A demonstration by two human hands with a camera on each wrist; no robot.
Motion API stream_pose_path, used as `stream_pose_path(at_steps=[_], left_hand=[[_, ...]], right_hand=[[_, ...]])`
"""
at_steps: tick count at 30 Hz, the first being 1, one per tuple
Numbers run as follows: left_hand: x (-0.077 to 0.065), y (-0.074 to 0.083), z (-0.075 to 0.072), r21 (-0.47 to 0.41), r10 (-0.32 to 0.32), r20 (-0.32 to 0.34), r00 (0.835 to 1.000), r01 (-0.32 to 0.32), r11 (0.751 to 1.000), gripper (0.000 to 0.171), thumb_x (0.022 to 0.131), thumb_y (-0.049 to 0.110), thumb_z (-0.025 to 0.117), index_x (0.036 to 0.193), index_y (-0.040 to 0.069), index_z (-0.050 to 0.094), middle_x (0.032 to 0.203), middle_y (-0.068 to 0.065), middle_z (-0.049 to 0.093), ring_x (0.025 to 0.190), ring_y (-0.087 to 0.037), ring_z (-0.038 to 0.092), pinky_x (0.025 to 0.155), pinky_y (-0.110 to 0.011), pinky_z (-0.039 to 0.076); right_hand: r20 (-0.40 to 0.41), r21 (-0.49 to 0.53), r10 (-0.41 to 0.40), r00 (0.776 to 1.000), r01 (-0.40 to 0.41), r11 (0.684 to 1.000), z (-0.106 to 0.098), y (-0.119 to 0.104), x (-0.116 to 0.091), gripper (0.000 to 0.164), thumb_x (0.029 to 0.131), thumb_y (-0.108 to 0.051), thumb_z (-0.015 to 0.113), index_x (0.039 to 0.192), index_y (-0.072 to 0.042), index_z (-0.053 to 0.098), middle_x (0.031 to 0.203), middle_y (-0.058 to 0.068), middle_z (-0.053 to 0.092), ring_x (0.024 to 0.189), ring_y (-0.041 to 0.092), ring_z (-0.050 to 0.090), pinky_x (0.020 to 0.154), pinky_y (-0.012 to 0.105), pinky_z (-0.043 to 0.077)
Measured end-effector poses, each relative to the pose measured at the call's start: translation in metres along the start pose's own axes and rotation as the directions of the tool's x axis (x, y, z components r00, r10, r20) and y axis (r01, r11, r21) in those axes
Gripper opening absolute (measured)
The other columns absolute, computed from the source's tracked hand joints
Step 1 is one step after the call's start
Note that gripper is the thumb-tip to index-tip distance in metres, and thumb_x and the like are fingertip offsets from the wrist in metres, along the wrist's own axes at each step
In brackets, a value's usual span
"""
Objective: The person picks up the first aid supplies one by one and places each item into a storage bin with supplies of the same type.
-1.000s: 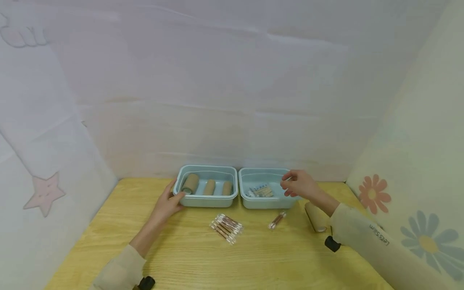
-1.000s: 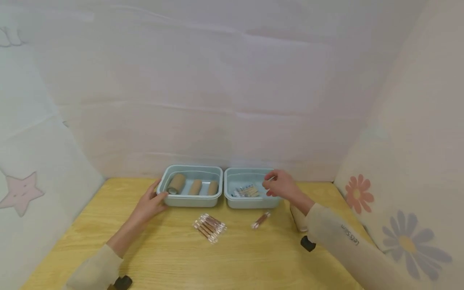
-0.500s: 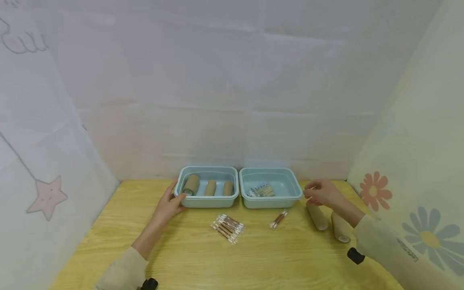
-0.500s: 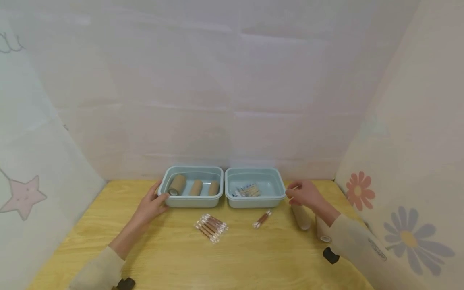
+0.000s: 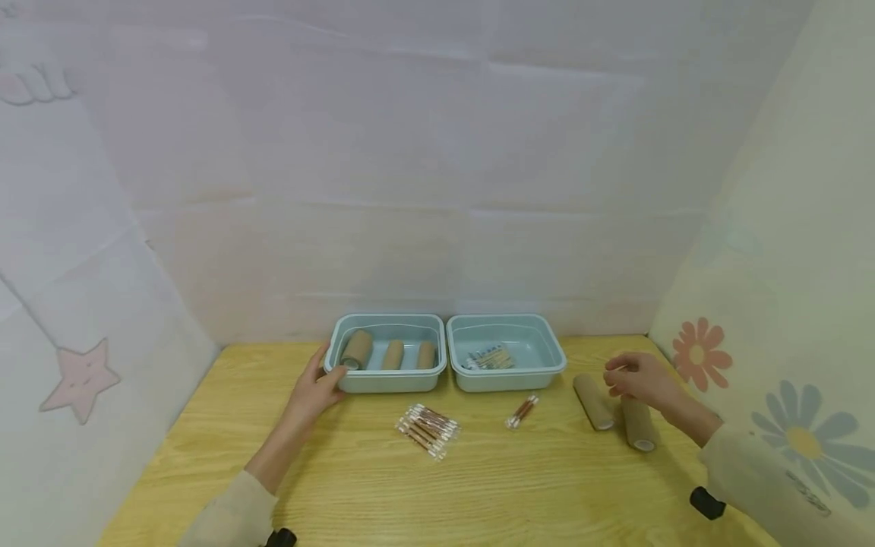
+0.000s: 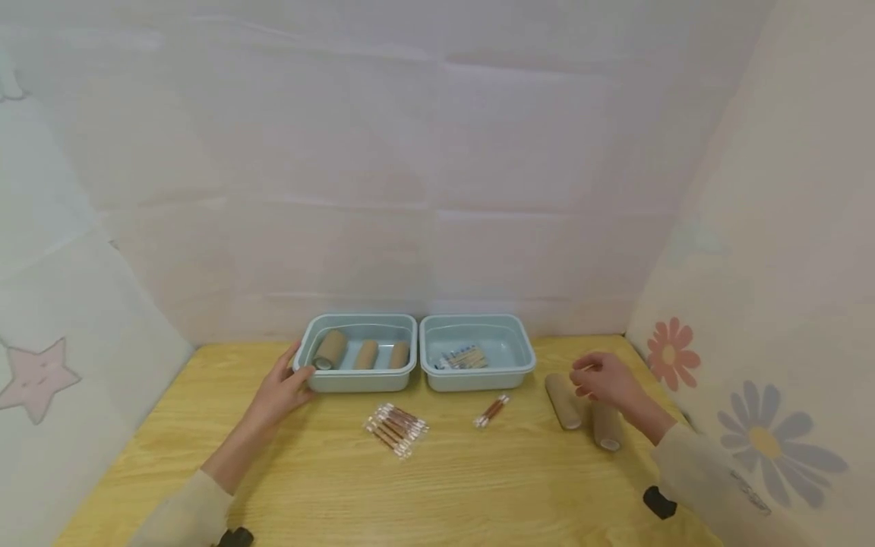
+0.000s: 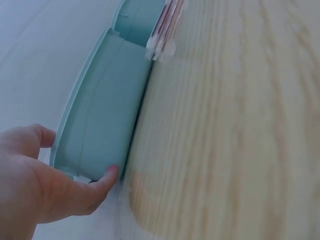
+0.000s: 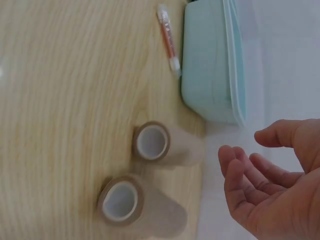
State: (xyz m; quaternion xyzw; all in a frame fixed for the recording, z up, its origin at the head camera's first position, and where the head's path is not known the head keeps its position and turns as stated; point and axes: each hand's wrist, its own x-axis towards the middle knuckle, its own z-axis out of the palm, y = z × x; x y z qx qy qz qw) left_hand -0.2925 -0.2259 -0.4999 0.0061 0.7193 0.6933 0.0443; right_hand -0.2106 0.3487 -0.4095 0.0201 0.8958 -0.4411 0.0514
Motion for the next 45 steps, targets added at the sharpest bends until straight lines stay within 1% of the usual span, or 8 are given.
stream_pose_path(at_steps=[6,10,13,18,26,32,39,45], left_hand=[[-0.002,-0.002,-0.002,0.005,-0.004,0.011,1.000,0.004,1.000,0.077,0.105,0.027,0.059,0.166,0.026,0.012,0.153,-0.028,0.033,0.132,-0.042,0.047,0.105,-0.049,0.045],[-0.002,-0.003,-0.001,0.012,0.002,0.015,1.000,-0.003,1.000,0.076,0.106,0.027,0.059,0.166,0.026,0.012,0.153,-0.028,0.033,0.130,-0.044,0.049,0.104,-0.050,0.045],[-0.003,-0.003,-0.001,0.011,0.005,0.016,1.000,-0.006,1.000,0.077,0.105,0.029,0.060,0.166,0.027,0.013,0.153,-0.028,0.033,0.130,-0.045,0.049,0.104,-0.051,0.045],[-0.004,-0.002,-0.002,0.004,0.003,0.017,1.000,-0.003,1.000,0.078,0.104,0.031,0.061,0.165,0.029,0.013,0.153,-0.028,0.033,0.131,-0.044,0.048,0.105,-0.051,0.045],[0.000,-0.002,-0.002,0.005,-0.004,0.006,1.000,0.004,1.000,0.075,0.105,0.028,0.060,0.165,0.030,0.015,0.152,-0.026,0.036,0.130,-0.042,0.049,0.104,-0.049,0.046],[0.001,-0.002,-0.002,0.013,-0.001,0.005,1.000,0.001,1.000,0.076,0.105,0.027,0.059,0.165,0.027,0.014,0.152,-0.028,0.035,0.131,-0.043,0.049,0.103,-0.049,0.046],[0.001,-0.002,-0.001,0.011,0.003,0.002,1.000,-0.003,1.000,0.076,0.105,0.029,0.060,0.165,0.026,0.015,0.151,-0.027,0.036,0.129,-0.042,0.050,0.102,-0.049,0.047],[0.003,-0.003,-0.002,0.004,-0.002,-0.001,1.000,0.002,1.000,0.075,0.104,0.029,0.061,0.165,0.028,0.016,0.151,-0.026,0.037,0.128,-0.041,0.051,0.103,-0.050,0.047]], right_hand=[[-0.050,-0.066,-0.023,0.998,0.020,0.998,-0.007,0.023,-0.012,0.037,0.101,-0.018,0.063,0.123,0.011,0.059,0.104,0.017,0.069,0.090,0.033,0.068,0.077,0.046,0.058],[-0.110,-0.167,-0.052,0.993,0.033,0.985,-0.009,0.039,-0.020,0.038,0.100,-0.018,0.065,0.121,0.012,0.060,0.105,0.018,0.069,0.088,0.029,0.066,0.071,0.042,0.056],[-0.138,-0.236,-0.036,0.990,0.003,0.972,-0.011,0.046,-0.025,0.042,0.100,-0.024,0.066,0.121,0.013,0.060,0.107,0.021,0.067,0.092,0.032,0.065,0.072,0.043,0.055],[-0.154,-0.271,0.008,0.988,-0.050,0.961,-0.013,0.053,-0.031,0.051,0.101,-0.034,0.065,0.121,0.013,0.059,0.110,0.027,0.064,0.095,0.039,0.062,0.072,0.048,0.055],[-0.076,-0.101,0.155,0.985,-0.163,0.981,-0.013,0.056,-0.032,0.068,0.102,-0.036,0.063,0.132,0.021,0.042,0.114,0.033,0.061,0.088,0.033,0.069,0.076,0.047,0.060],[-0.025,-0.022,0.263,0.965,-0.263,0.965,-0.011,0.061,-0.031,0.079,0.100,-0.043,0.064,0.134,0.023,0.038,0.112,0.028,0.059,0.086,0.027,0.067,0.075,0.045,0.060],[0.035,0.098,0.298,0.954,-0.300,0.949,-0.007,0.065,-0.031,0.072,0.101,-0.039,0.064,0.131,0.024,0.043,0.101,0.019,0.065,0.087,0.030,0.068,0.076,0.045,0.060],[0.043,0.124,0.308,0.950,-0.311,0.942,-0.009,0.068,-0.029,0.073,0.102,-0.039,0.062,0.134,0.023,0.040,0.102,0.019,0.064,0.086,0.028,0.067,0.075,0.044,0.060]])
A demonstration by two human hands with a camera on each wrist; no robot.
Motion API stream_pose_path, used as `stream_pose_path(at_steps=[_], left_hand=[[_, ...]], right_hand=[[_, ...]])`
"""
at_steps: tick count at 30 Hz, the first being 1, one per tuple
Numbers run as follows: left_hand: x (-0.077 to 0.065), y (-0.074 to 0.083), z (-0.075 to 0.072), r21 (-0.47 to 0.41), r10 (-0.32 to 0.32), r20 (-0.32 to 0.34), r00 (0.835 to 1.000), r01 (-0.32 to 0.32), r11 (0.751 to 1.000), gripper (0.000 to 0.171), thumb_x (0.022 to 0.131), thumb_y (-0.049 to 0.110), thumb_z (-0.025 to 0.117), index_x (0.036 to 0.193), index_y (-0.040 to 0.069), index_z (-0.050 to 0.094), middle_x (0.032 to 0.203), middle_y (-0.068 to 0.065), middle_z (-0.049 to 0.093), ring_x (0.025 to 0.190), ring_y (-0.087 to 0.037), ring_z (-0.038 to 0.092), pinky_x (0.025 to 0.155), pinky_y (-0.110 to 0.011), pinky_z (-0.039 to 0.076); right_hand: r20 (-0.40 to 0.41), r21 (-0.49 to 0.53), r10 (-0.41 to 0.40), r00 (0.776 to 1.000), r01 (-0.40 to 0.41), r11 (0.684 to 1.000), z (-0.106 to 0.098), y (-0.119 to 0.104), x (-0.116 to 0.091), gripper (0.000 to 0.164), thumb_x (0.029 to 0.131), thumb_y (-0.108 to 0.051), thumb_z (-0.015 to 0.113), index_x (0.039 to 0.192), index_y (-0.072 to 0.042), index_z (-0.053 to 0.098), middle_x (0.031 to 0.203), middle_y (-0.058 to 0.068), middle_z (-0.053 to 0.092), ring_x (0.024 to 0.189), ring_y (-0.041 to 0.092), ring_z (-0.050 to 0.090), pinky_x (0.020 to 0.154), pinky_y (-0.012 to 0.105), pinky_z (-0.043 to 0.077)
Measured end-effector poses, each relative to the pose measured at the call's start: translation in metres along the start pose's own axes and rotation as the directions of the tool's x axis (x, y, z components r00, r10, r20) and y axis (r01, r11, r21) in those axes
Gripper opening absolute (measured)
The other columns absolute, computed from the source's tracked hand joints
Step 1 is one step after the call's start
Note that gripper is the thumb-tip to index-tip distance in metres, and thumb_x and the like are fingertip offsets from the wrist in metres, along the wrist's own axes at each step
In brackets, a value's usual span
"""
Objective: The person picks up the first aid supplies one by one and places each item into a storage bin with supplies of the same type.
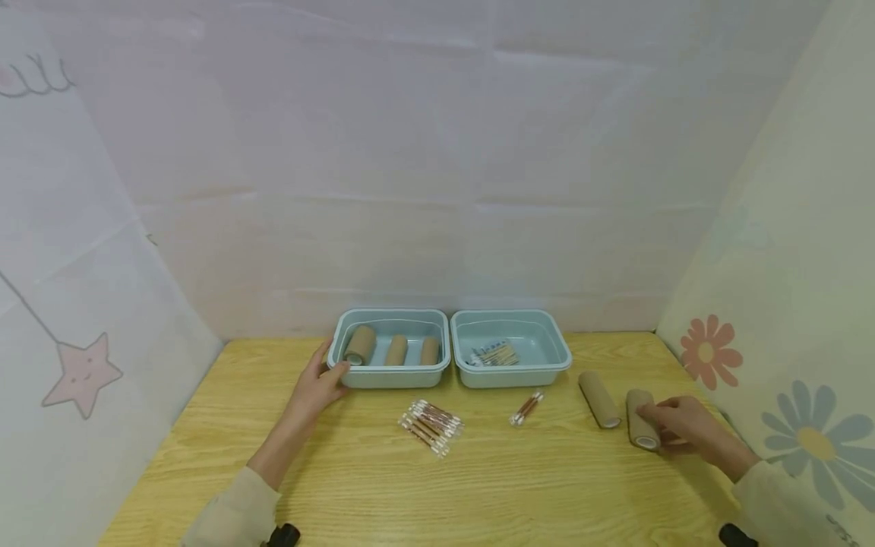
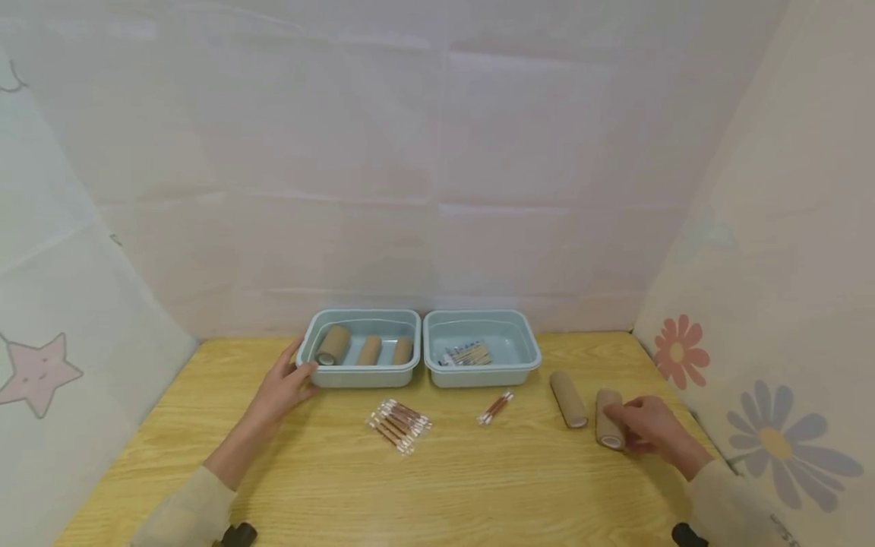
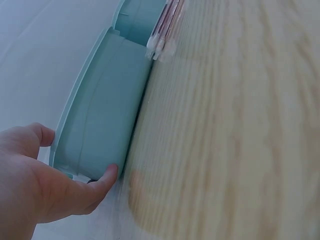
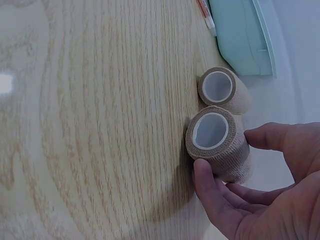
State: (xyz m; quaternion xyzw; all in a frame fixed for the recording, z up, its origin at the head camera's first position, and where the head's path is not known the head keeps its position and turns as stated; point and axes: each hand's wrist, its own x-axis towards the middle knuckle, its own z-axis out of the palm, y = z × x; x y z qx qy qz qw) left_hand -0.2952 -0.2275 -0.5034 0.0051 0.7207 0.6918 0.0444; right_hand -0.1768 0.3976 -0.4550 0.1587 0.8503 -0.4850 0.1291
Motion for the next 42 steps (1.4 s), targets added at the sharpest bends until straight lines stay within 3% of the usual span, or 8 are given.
stream_pose_path(at_steps=[10,16,24,30,42], left_hand=[[0.000,0.000,-0.001,-0.010,-0.002,-0.008,1.000,0.002,1.000,0.075,0.105,0.026,0.060,0.165,0.027,0.016,0.152,-0.026,0.036,0.128,-0.042,0.051,0.102,-0.049,0.047],[-0.002,0.001,-0.002,-0.006,-0.006,-0.005,1.000,0.006,1.000,0.076,0.104,0.028,0.060,0.165,0.028,0.015,0.152,-0.027,0.036,0.128,-0.042,0.051,0.103,-0.050,0.046],[-0.004,0.005,-0.007,0.001,0.012,0.000,1.000,-0.012,1.000,0.077,0.104,0.030,0.061,0.165,0.031,0.014,0.153,-0.027,0.035,0.131,-0.043,0.048,0.104,-0.051,0.045],[0.000,0.005,-0.006,-0.008,0.013,0.003,1.000,-0.013,1.000,0.078,0.104,0.029,0.062,0.165,0.026,0.014,0.154,-0.027,0.034,0.130,-0.042,0.049,0.104,-0.051,0.045],[-0.001,0.001,0.000,-0.020,0.012,0.001,1.000,-0.012,1.000,0.073,0.105,0.026,0.060,0.165,0.026,0.018,0.152,-0.026,0.036,0.128,-0.041,0.051,0.103,-0.051,0.047]], right_hand=[[0.000,0.033,-0.004,1.000,0.004,0.999,0.000,-0.004,0.000,0.072,0.103,-0.036,0.062,0.135,0.023,0.037,0.099,0.019,0.064,0.082,0.030,0.068,0.072,0.044,0.061],[0.018,-0.009,-0.020,1.000,0.020,1.000,-0.002,-0.011,-0.003,0.071,0.104,-0.037,0.060,0.136,0.023,0.038,0.102,0.020,0.064,0.085,0.030,0.068,0.075,0.045,0.061],[0.024,-0.051,-0.068,0.997,0.069,0.996,-0.010,-0.030,-0.001,0.078,0.104,-0.040,0.060,0.141,0.023,0.032,0.109,0.021,0.064,0.090,0.029,0.068,0.077,0.045,0.060],[0.029,-0.066,-0.104,0.994,0.106,0.992,-0.012,-0.045,-0.002,0.079,0.103,-0.042,0.060,0.141,0.022,0.032,0.109,0.020,0.065,0.091,0.029,0.068,0.077,0.044,0.061],[0.032,-0.107,-0.107,0.994,0.110,0.988,-0.006,-0.069,-0.002,0.084,0.102,-0.044,0.062,0.144,0.021,0.030,0.117,0.025,0.061,0.096,0.030,0.067,0.079,0.046,0.060]])
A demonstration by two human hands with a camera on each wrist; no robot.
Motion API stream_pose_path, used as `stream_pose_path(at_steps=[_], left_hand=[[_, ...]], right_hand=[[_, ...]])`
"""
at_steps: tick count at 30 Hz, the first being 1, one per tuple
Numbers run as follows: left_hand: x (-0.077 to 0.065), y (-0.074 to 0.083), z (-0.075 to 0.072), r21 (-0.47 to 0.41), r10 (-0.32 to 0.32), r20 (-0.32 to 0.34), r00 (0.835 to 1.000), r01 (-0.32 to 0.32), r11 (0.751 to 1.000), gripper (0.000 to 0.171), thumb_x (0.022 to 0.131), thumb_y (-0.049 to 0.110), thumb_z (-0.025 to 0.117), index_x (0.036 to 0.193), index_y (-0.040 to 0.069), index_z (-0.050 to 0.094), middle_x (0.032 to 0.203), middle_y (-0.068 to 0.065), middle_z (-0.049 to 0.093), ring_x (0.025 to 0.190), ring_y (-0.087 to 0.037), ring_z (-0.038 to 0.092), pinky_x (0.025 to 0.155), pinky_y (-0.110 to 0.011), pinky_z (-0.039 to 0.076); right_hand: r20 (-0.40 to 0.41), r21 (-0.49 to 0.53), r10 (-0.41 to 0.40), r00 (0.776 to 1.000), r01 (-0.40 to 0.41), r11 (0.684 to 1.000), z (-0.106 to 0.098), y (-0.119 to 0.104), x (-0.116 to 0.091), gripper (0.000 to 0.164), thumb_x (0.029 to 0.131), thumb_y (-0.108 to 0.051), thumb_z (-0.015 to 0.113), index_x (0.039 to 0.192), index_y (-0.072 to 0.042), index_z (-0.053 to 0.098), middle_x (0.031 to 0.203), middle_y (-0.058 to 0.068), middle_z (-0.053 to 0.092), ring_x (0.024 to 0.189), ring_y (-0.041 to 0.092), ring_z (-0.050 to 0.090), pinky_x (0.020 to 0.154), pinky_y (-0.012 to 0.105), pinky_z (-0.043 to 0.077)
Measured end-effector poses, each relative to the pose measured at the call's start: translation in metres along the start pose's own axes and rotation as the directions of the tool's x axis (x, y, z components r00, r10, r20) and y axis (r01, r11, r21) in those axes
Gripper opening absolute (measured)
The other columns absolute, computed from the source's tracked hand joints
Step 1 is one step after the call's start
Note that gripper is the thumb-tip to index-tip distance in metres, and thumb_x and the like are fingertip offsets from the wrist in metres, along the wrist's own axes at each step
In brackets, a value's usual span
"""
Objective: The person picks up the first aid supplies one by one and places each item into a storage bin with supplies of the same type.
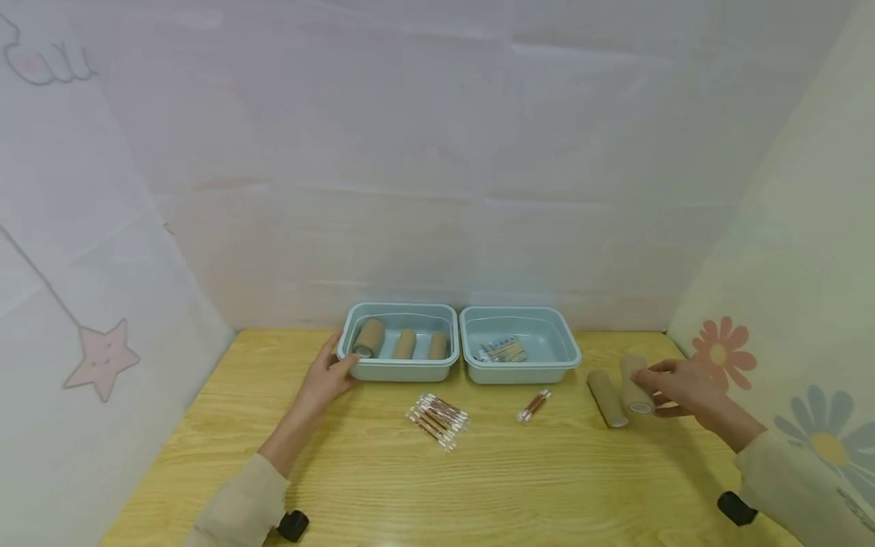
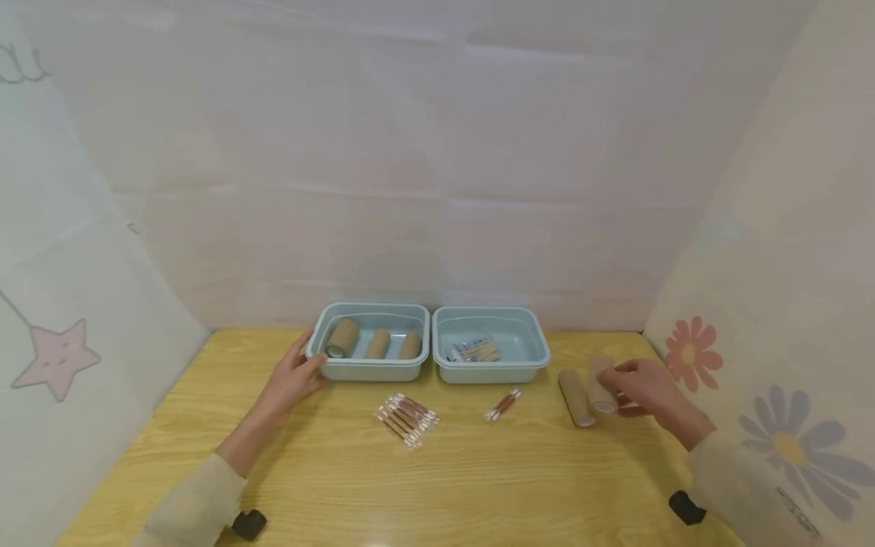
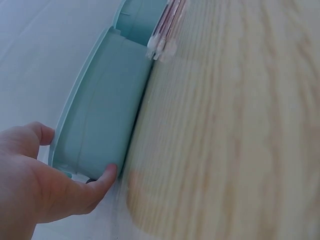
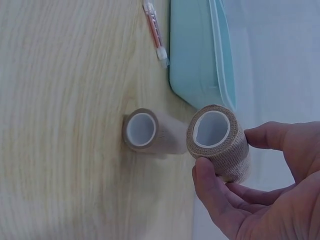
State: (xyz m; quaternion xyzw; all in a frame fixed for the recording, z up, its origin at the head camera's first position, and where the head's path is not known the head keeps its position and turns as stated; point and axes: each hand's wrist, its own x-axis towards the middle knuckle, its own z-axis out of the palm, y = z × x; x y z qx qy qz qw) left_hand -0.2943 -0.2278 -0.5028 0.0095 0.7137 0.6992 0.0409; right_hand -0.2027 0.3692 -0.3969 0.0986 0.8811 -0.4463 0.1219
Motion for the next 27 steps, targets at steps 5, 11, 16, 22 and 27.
stream_pose_path(at_steps=[5,11,16,22,27], left_hand=[[0.000,0.002,0.000,-0.007,0.002,-0.006,1.000,-0.002,1.000,0.074,0.104,0.024,0.060,0.165,0.026,0.019,0.152,-0.027,0.035,0.128,-0.044,0.050,0.103,-0.052,0.046],[0.001,0.003,0.001,-0.004,0.001,-0.008,1.000,-0.001,1.000,0.073,0.104,0.022,0.060,0.165,0.025,0.019,0.152,-0.028,0.036,0.128,-0.045,0.050,0.103,-0.054,0.046],[0.002,0.004,0.004,-0.004,-0.009,-0.006,1.000,0.009,1.000,0.073,0.104,0.022,0.061,0.165,0.024,0.020,0.152,-0.028,0.036,0.127,-0.046,0.051,0.102,-0.053,0.047],[0.000,0.004,0.005,-0.018,-0.007,-0.003,1.000,0.007,1.000,0.075,0.103,0.024,0.062,0.165,0.025,0.019,0.150,-0.028,0.036,0.127,-0.048,0.050,0.103,-0.054,0.046],[-0.003,0.003,0.003,-0.021,0.004,-0.014,1.000,-0.005,1.000,0.073,0.104,0.022,0.060,0.165,0.024,0.020,0.150,-0.029,0.036,0.126,-0.048,0.051,0.103,-0.054,0.046]], right_hand=[[0.029,-0.015,-0.035,0.999,0.035,0.999,0.003,-0.015,0.006,0.081,0.102,-0.046,0.062,0.144,0.017,0.033,0.125,0.026,0.054,0.101,0.032,0.063,0.082,0.045,0.059],[0.042,-0.001,-0.060,0.997,0.060,0.998,0.005,-0.030,0.018,0.068,0.102,-0.041,0.062,0.135,0.015,0.043,0.112,0.020,0.060,0.094,0.030,0.064,0.081,0.046,0.059],[0.026,-0.015,-0.057,0.998,0.057,0.998,0.007,-0.038,0.031,0.075,0.102,-0.040,0.063,0.141,0.019,0.037,0.108,0.018,0.063,0.089,0.027,0.067,0.079,0.045,0.060],[0.032,-0.037,-0.066,0.997,0.067,0.997,0.011,-0.052,0.039,0.074,0.101,-0.040,0.064,0.140,0.018,0.039,0.111,0.020,0.063,0.091,0.028,0.067,0.080,0.046,0.060],[0.048,-0.051,-0.072,0.996,0.074,0.996,0.021,-0.064,0.047,0.077,0.100,-0.041,0.065,0.141,0.019,0.038,0.115,0.023,0.060,0.094,0.030,0.066,0.080,0.045,0.060]])
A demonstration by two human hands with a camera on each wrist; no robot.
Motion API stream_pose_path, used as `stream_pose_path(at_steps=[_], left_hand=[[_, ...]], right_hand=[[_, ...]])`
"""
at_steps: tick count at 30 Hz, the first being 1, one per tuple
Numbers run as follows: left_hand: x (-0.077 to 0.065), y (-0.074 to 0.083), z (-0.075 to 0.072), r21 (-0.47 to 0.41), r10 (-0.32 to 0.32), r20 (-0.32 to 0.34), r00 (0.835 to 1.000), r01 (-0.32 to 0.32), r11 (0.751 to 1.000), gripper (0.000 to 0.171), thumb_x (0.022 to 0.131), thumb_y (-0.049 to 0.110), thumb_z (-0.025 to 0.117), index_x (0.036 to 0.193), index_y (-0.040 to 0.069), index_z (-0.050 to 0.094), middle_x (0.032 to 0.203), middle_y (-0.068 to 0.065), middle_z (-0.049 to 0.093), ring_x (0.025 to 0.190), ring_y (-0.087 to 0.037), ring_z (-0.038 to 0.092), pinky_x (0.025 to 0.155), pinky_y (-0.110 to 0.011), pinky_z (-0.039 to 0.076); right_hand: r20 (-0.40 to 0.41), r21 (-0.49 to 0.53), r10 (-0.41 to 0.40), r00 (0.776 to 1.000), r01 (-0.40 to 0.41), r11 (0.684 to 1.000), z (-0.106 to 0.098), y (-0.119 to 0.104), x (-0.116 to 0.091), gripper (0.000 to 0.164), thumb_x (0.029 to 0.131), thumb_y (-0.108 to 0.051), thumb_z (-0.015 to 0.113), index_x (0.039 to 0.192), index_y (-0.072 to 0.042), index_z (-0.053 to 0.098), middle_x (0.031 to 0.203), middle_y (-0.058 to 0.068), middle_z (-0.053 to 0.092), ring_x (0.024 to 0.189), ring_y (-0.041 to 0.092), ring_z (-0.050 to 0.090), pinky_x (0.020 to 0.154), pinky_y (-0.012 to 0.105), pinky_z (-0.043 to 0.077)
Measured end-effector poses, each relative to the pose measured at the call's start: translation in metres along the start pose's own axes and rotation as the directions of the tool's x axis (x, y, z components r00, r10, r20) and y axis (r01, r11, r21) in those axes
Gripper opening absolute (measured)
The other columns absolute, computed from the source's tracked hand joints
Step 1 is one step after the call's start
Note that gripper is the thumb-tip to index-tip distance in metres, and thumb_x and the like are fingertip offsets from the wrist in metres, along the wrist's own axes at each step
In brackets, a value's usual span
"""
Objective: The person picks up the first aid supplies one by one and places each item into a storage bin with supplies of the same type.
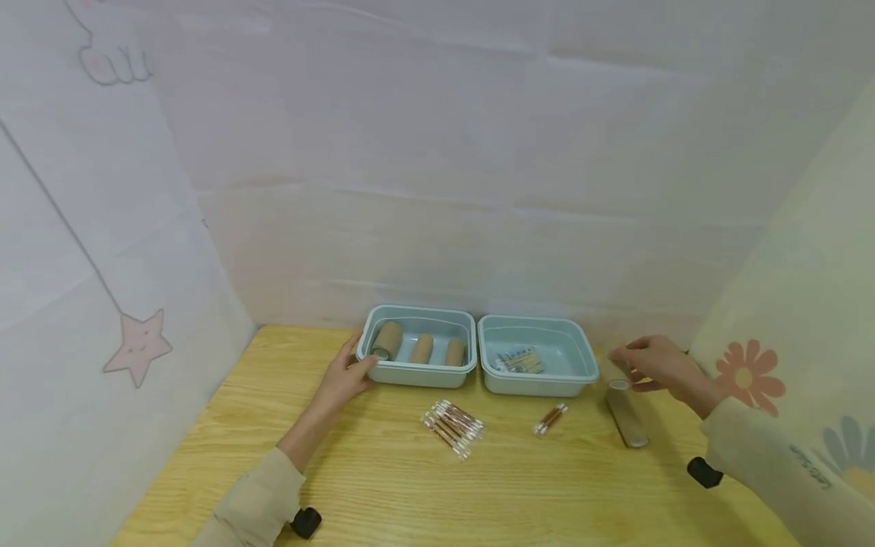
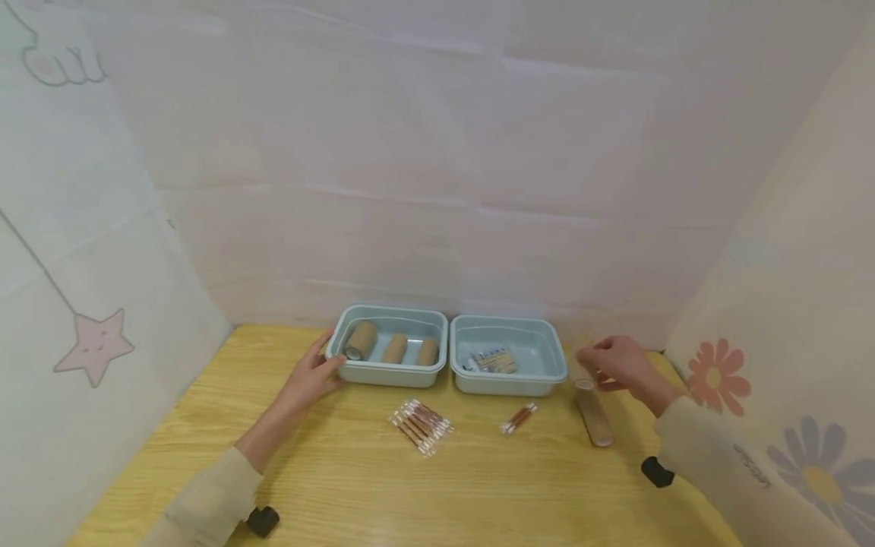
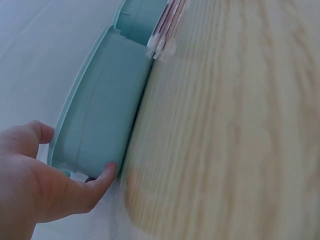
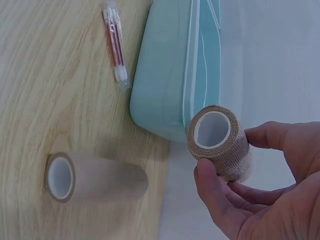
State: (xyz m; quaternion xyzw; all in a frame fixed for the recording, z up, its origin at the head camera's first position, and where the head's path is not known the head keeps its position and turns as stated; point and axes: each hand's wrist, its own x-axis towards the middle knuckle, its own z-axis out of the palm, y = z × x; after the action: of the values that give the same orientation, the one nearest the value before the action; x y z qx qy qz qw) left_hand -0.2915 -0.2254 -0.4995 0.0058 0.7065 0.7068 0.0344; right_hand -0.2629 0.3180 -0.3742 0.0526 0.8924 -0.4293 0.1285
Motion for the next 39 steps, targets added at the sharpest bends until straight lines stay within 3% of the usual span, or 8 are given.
stream_pose_path(at_steps=[7,24,31,39], left_hand=[[0.000,-0.001,0.000,0.000,0.008,-0.005,1.000,-0.008,1.000,0.075,0.103,0.025,0.063,0.165,0.024,0.019,0.152,-0.029,0.035,0.125,-0.047,0.052,0.102,-0.052,0.047],[-0.002,0.005,0.005,-0.020,0.011,-0.006,1.000,-0.011,1.000,0.075,0.102,0.026,0.065,0.164,0.030,0.023,0.153,-0.027,0.036,0.126,-0.043,0.052,0.101,-0.054,0.047],[-0.008,0.008,0.007,-0.005,0.011,-0.003,1.000,-0.011,1.000,0.072,0.103,0.021,0.062,0.164,0.027,0.023,0.150,-0.028,0.039,0.126,-0.044,0.052,0.101,-0.055,0.047],[-0.014,0.011,0.009,-0.010,0.017,-0.002,1.000,-0.017,1.000,0.074,0.103,0.024,0.063,0.164,0.026,0.021,0.147,-0.028,0.041,0.130,-0.045,0.049,0.103,-0.055,0.045]], right_hand=[[-0.025,0.010,-0.003,1.000,0.003,1.000,0.014,-0.014,0.012,0.073,0.099,-0.035,0.068,0.138,0.019,0.040,0.113,0.025,0.058,0.088,0.030,0.067,0.076,0.045,0.061],[0.028,0.008,-0.068,0.997,0.068,0.998,0.042,-0.048,0.027,0.065,0.100,-0.032,0.067,0.137,0.016,0.043,0.118,0.027,0.057,0.088,0.032,0.066,0.077,0.045,0.061],[0.059,-0.003,-0.069,0.996,0.069,0.998,0.059,-0.062,0.035,0.068,0.099,-0.033,0.067,0.140,0.014,0.042,0.125,0.029,0.055,0.090,0.031,0.067,0.077,0.044,0.061],[0.104,0.037,-0.096,0.990,0.093,0.995,0.080,-0.083,0.046,0.065,0.099,-0.031,0.066,0.139,0.016,0.046,0.115,0.025,0.063,0.089,0.031,0.069,0.079,0.047,0.060]])
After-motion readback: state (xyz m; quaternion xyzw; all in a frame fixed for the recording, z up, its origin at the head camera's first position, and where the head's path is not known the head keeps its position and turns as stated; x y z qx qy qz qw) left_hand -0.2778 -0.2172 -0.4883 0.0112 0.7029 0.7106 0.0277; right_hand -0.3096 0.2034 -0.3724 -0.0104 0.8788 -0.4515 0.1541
